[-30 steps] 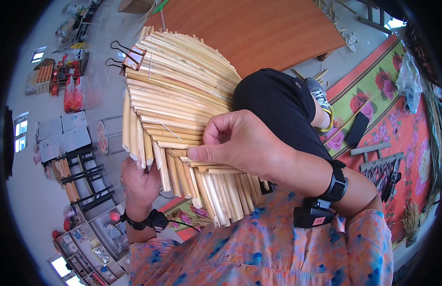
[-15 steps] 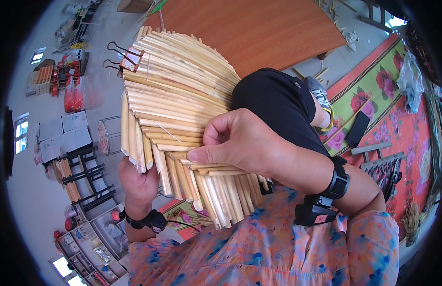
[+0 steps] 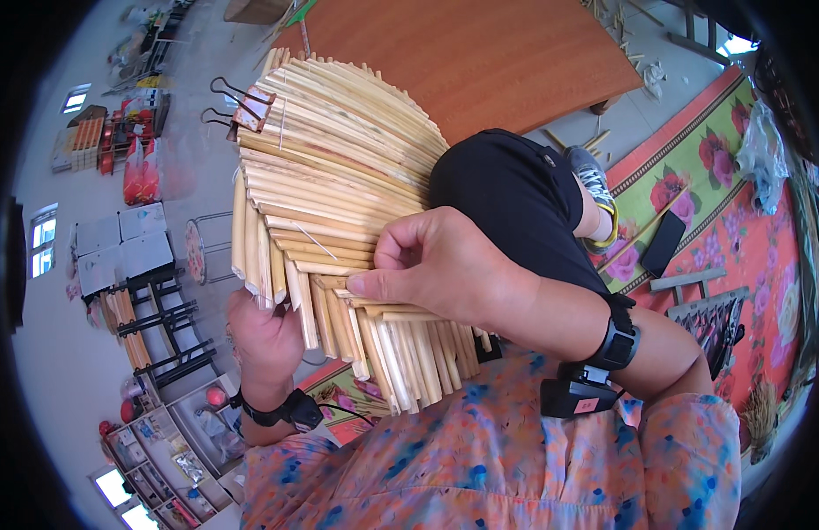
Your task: The person sits on the floor and weaves a bundle of bamboo sticks together using a thin string. They wrap the string around the sticks multiple times to secure them, then use pliers to cut the excess string.
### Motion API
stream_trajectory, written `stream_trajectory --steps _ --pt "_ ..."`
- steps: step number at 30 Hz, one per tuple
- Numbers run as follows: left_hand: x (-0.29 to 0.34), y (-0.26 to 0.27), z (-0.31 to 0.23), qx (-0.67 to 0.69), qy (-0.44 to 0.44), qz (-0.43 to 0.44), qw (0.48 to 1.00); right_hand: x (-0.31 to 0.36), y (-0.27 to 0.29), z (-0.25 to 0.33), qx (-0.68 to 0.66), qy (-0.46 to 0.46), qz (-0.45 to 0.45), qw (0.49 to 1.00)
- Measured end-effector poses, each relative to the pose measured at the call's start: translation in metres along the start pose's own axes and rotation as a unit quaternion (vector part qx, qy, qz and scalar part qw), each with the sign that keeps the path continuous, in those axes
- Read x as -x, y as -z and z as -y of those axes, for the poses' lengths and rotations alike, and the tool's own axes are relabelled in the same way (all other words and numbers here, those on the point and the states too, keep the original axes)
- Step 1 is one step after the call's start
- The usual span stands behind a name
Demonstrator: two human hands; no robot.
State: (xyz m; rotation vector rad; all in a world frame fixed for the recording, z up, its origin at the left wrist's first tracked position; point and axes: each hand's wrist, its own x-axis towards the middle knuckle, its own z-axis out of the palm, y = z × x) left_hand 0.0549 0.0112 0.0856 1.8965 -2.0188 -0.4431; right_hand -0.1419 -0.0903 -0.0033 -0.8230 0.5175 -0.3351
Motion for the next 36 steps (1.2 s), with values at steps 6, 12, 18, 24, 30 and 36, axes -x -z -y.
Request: stream_trajectory --steps 6,12,18,24,30,36 --pt "0.006 -0.014 -0.001 0.057 0.029 -0.076 0.995 -0.003 0.002 0.001 -0.003 -0.005 0.014 1.0" --pt "0.014 -0.011 -0.002 0.1 0.094 -0.034 0.99 -0.002 0.002 0.007 -0.01 -0.017 0.021 1.0" --pt "0.014 -0.015 -0.007 0.16 0.123 -0.028 0.979 -0.007 0.004 0.007 0.015 -0.027 0.045 0.999" --pt "0.017 -0.022 -0.002 0.111 0.068 -0.133 0.983 -0.01 0.003 0.006 0.015 -0.035 0.059 0.998" --pt "0.019 -0.01 -0.005 0.188 0.13 -0.017 0.973 -0.008 0.006 0.009 0.009 -0.029 0.053 0.998" --pt "0.016 -0.017 -0.009 0.243 0.16 -0.063 0.955 -0.009 0.005 0.006 0.017 -0.021 0.048 0.998"
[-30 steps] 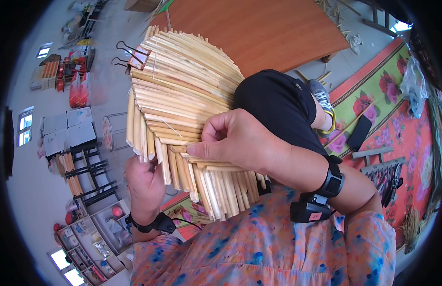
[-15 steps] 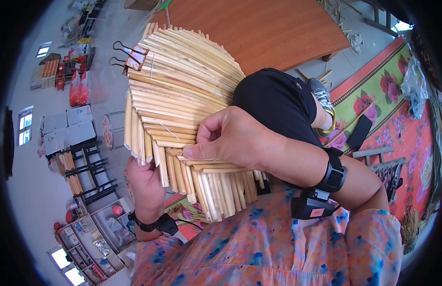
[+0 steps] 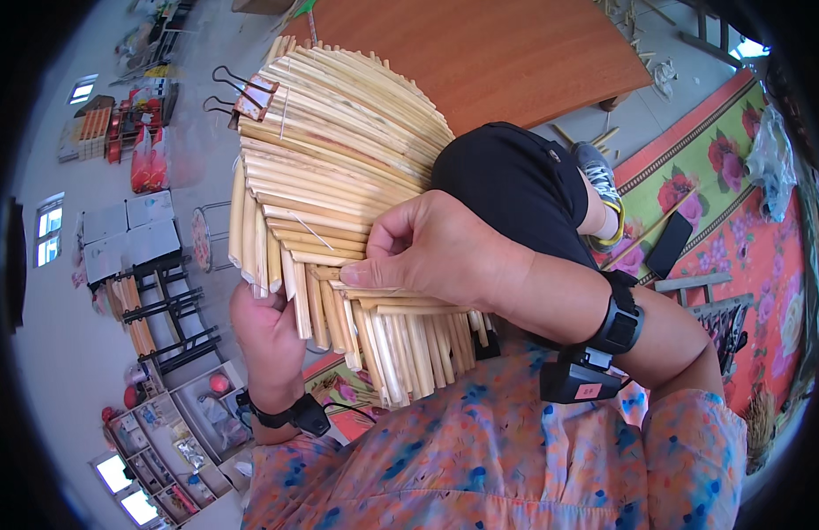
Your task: The person sits on the floor and weaves a bundle of bamboo sticks together using a thin string. They wrap the string around the sticks multiple times to secure them, then use pliers to cut the excess string.
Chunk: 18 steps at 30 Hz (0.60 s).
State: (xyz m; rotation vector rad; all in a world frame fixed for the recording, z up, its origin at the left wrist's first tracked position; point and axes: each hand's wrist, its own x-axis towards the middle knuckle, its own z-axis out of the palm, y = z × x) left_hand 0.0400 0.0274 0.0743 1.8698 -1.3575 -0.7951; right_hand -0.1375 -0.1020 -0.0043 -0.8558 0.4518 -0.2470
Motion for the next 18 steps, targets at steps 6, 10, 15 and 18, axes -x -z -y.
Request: stream_trajectory --steps 6,10,15,18 --pt "-0.005 -0.02 -0.017 0.105 0.012 -0.066 0.992 0.0 0.001 -0.003 0.012 0.01 -0.009 1.0" --pt "-0.004 -0.022 -0.021 0.118 0.006 -0.059 0.991 0.002 0.003 0.001 0.023 -0.007 -0.022 0.999" --pt "-0.005 -0.019 -0.02 0.09 -0.015 -0.056 0.994 0.004 0.001 -0.007 0.015 0.028 -0.038 0.999" --pt "-0.009 0.005 -0.033 0.076 0.074 -0.015 0.994 0.006 -0.004 -0.007 0.035 0.05 -0.065 0.996"
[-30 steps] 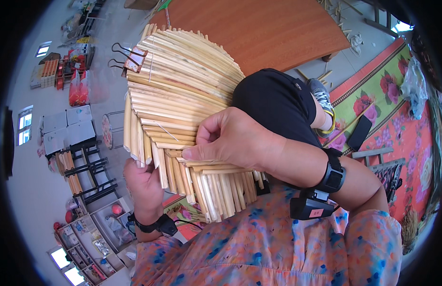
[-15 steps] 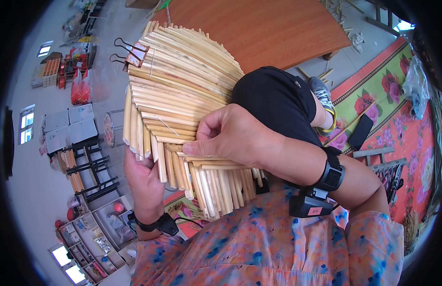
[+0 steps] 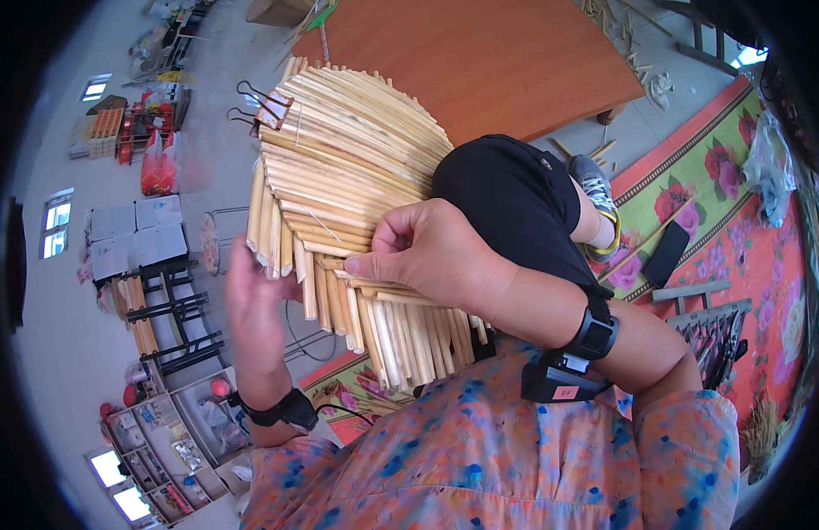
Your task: The person sits on the floor and weaves a bundle of bamboo sticks together using a thin string. They wrap the string around the sticks multiple times to secure them, then use pliers to cut the excess string.
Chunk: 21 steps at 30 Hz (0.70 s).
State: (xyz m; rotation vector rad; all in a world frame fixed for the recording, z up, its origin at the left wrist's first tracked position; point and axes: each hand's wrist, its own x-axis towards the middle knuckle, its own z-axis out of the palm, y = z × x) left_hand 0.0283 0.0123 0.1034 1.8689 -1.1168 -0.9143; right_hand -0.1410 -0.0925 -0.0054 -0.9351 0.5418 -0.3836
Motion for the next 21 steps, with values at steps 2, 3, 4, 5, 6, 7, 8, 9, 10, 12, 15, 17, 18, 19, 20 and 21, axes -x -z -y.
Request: stream_trajectory --steps 2,3,4,5,6,7,8,9,10,12,15,17,18,19,20,21 --pt "-0.005 0.008 -0.004 -0.037 -0.002 -0.052 0.998 0.001 -0.004 0.0 0.0 0.009 -0.006 1.0" --pt "-0.008 0.009 -0.008 -0.046 -0.01 -0.064 0.997 0.001 -0.006 0.0 -0.007 0.012 -0.008 1.0" --pt "-0.013 0.009 -0.01 -0.052 -0.021 -0.074 0.996 0.001 -0.006 -0.001 -0.012 0.015 -0.012 1.0" --pt "-0.02 0.012 -0.008 -0.07 -0.022 -0.054 0.996 0.001 -0.007 -0.003 -0.007 0.016 -0.022 1.0" --pt "-0.028 0.006 -0.011 -0.037 -0.017 -0.047 0.998 0.001 -0.007 -0.005 -0.001 0.018 -0.032 0.999" --pt "-0.035 -0.004 -0.016 -0.005 -0.012 -0.039 0.999 0.001 -0.007 -0.006 0.004 0.02 -0.043 0.999" --pt "-0.038 -0.007 -0.025 0.022 -0.006 -0.038 0.999 0.001 -0.011 -0.007 -0.008 0.023 -0.039 0.999" --pt "-0.042 0.004 -0.026 0.019 0.005 0.02 1.0 0.001 -0.016 -0.008 -0.02 0.026 -0.035 0.999" --pt "-0.043 0.001 -0.026 0.041 0.0 0.022 0.999 0.002 -0.017 -0.008 -0.027 0.03 -0.041 0.998" --pt "-0.043 -0.007 -0.027 0.084 -0.009 0.027 0.996 0.008 -0.018 -0.005 -0.047 0.014 -0.038 0.998" --pt "-0.039 -0.004 -0.023 0.084 -0.006 0.013 0.996 0.012 -0.022 -0.012 -0.042 0.029 -0.057 0.997" --pt "-0.037 -0.003 -0.019 0.08 -0.015 0.0 0.997 0.016 -0.021 -0.017 -0.016 0.048 -0.078 0.996" --pt "-0.038 0.003 -0.01 0.086 -0.023 0.002 0.996 0.02 -0.019 -0.018 0.002 0.055 -0.086 0.995" --pt "-0.037 0.01 -0.002 0.094 -0.029 0.003 0.995 0.024 -0.019 -0.019 0.021 0.058 -0.094 0.994" --pt "-0.033 0.015 0.002 0.121 -0.02 -0.008 0.992 0.029 -0.018 -0.019 0.023 0.068 -0.09 0.993" --pt "-0.029 0.019 0.005 0.148 -0.011 -0.018 0.989 0.034 -0.018 -0.018 0.025 0.079 -0.085 0.993"
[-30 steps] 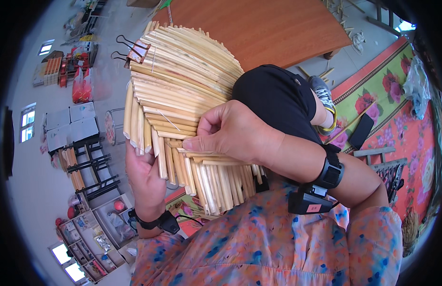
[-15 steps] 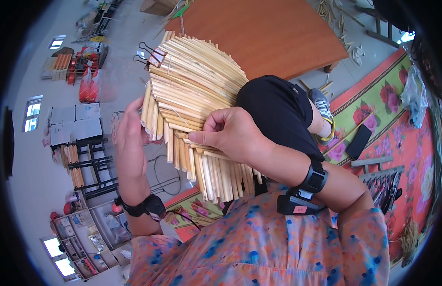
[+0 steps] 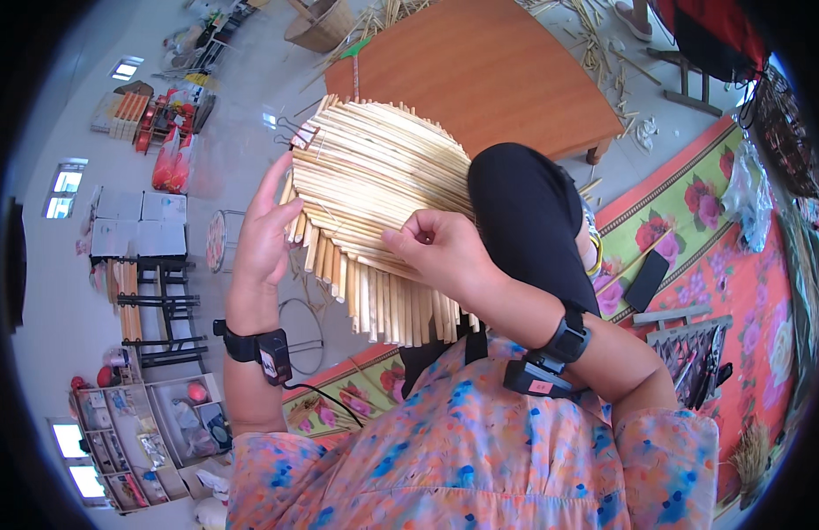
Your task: The person sits on the floor and weaves a bundle of bamboo sticks together using a thin string. They wrap the string around the sticks multiple times to secure them, then use pliers to cut the excess string.
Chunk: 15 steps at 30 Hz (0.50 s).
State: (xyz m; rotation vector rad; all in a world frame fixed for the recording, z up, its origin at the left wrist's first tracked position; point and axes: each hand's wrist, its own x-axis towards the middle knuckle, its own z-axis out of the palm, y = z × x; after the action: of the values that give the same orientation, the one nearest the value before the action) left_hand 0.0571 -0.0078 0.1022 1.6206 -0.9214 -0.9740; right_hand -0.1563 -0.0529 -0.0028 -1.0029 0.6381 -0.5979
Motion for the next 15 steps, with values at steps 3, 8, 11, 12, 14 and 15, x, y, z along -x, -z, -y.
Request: stream_trajectory --steps 3,8,11,12,14,15 --pt "0.015 0.018 0.018 0.056 0.012 -0.033 0.998 0.016 0.008 0.008 0.009 0.033 0.012 0.999" --pt "0.033 0.034 0.081 0.19 0.011 -0.112 0.975 0.035 0.027 0.018 0.072 0.094 -0.015 0.993" --pt "0.037 0.005 0.118 0.284 0.006 -0.125 0.951 0.048 0.034 0.027 0.108 0.131 -0.045 0.984" --pt "0.036 -0.004 0.131 0.305 0.005 -0.12 0.945 0.051 0.037 0.028 0.114 0.14 -0.055 0.982" --pt "0.041 -0.022 0.154 0.332 0.011 -0.123 0.935 0.056 0.045 0.028 0.139 0.143 -0.065 0.978" --pt "0.041 -0.027 0.165 0.35 0.012 -0.117 0.93 0.057 0.048 0.026 0.162 0.142 -0.075 0.974"
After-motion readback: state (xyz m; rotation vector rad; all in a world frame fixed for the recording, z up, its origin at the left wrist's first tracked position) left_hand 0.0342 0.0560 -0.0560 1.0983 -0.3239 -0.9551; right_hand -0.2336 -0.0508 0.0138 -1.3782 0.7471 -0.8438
